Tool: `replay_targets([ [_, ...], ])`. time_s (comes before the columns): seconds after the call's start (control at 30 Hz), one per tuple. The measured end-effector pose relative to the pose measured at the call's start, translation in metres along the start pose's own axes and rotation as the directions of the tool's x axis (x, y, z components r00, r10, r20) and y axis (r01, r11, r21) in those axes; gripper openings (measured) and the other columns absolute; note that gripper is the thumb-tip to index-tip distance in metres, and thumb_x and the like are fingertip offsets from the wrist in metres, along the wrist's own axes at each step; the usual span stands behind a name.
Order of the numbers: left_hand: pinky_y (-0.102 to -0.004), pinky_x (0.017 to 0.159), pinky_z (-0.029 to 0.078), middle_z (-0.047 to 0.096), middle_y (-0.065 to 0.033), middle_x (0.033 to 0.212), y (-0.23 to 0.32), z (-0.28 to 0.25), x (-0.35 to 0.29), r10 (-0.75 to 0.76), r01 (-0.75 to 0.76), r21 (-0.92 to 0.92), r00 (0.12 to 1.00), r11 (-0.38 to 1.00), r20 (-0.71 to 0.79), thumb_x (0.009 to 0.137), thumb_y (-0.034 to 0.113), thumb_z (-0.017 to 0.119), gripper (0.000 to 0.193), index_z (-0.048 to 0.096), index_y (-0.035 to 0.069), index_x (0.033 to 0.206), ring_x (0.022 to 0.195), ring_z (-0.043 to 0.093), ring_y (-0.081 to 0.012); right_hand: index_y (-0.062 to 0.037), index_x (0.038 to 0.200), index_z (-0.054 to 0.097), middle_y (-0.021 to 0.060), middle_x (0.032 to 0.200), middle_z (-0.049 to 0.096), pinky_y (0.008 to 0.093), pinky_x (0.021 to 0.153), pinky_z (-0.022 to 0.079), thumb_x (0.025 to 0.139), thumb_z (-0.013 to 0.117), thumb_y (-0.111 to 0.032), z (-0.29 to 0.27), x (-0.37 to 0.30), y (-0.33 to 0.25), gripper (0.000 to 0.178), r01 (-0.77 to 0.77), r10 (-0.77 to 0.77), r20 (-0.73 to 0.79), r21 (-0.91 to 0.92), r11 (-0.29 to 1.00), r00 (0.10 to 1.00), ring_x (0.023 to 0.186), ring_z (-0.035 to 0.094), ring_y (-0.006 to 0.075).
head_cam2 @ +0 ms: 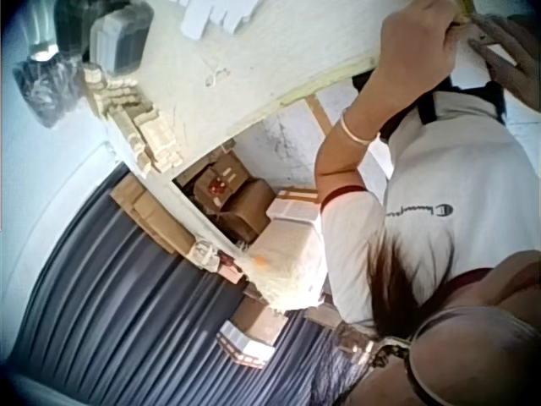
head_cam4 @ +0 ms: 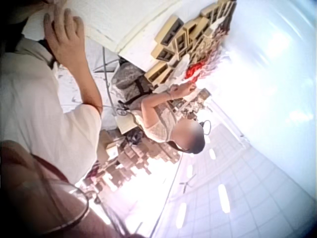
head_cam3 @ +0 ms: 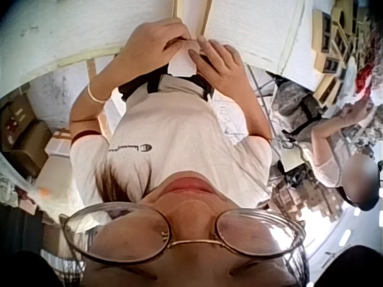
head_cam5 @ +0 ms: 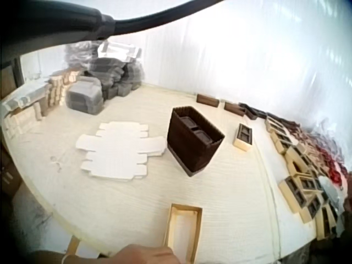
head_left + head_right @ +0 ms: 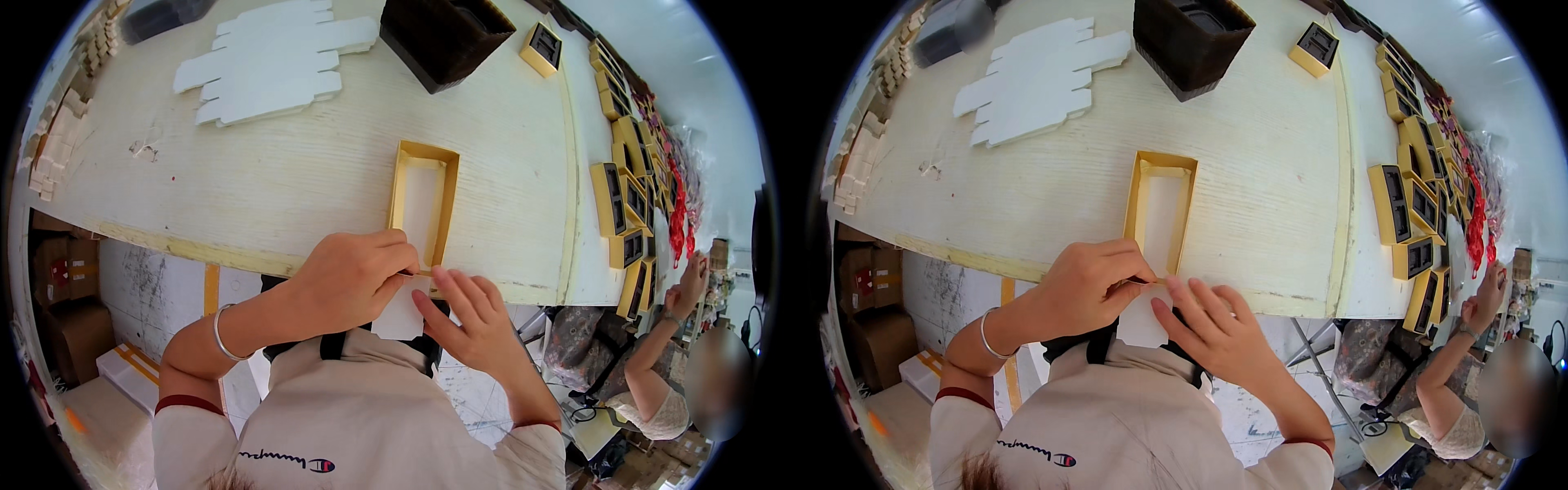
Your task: The person folds flat cardboard pieces into small rectangular boxes, then places a dark brown plastic tray into each box. The person repeats this sequence multiple times, stacking the finished boxes on the table.
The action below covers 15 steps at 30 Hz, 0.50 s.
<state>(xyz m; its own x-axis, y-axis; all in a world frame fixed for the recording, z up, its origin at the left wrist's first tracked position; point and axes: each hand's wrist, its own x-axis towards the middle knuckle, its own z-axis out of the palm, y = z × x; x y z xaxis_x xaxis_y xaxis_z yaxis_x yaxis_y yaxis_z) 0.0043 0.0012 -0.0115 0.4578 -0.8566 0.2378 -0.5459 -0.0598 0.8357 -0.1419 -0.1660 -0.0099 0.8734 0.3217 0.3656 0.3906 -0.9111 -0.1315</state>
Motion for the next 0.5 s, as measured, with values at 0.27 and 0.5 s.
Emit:
replay_targets([
  [0.27, -0.0325, 0.06, 0.046, 0.06, -0.0106, 0.082, 0.007, -0.022, 0.008, -0.179, 0.27, -0.372, 0.948, 0.888, 0.262, 0.087, 0.006, 0.061, 0.023, 0.052, 0.004, 0.108, 0.064, 0.057, -0.0233, -0.0046, 0.081, 0.063, 0.009, 0.084, 0.065, 0.0391, 0.072, 0.043, 0.064, 0.072, 0.004, 0.015, 0.024, 0.018, 0.021, -0.072, 0.245, -0.311, 0.476, 0.876, 0.918, 0.069, 0.053, 0.0238],
  [0.5, -0.0315, 0.07, 0.049, 0.06, -0.0121, 0.107, 0.0, 0.001, -0.001, -0.151, 0.158, -0.171, 0.987, 0.972, 0.055, 0.096, 0.005, 0.05, 0.022, 0.045, 0.005, 0.117, 0.079, 0.058, -0.0192, -0.0009, 0.093, 0.059, 0.0079, 0.085, 0.055, 0.027, 0.057, 0.043, 0.075, 0.069, 0.009, 0.027, 0.026, 0.001, 0.023, -0.314, 0.615, -0.128, 0.769, 0.557, 0.778, 0.059, 0.049, 0.0204],
])
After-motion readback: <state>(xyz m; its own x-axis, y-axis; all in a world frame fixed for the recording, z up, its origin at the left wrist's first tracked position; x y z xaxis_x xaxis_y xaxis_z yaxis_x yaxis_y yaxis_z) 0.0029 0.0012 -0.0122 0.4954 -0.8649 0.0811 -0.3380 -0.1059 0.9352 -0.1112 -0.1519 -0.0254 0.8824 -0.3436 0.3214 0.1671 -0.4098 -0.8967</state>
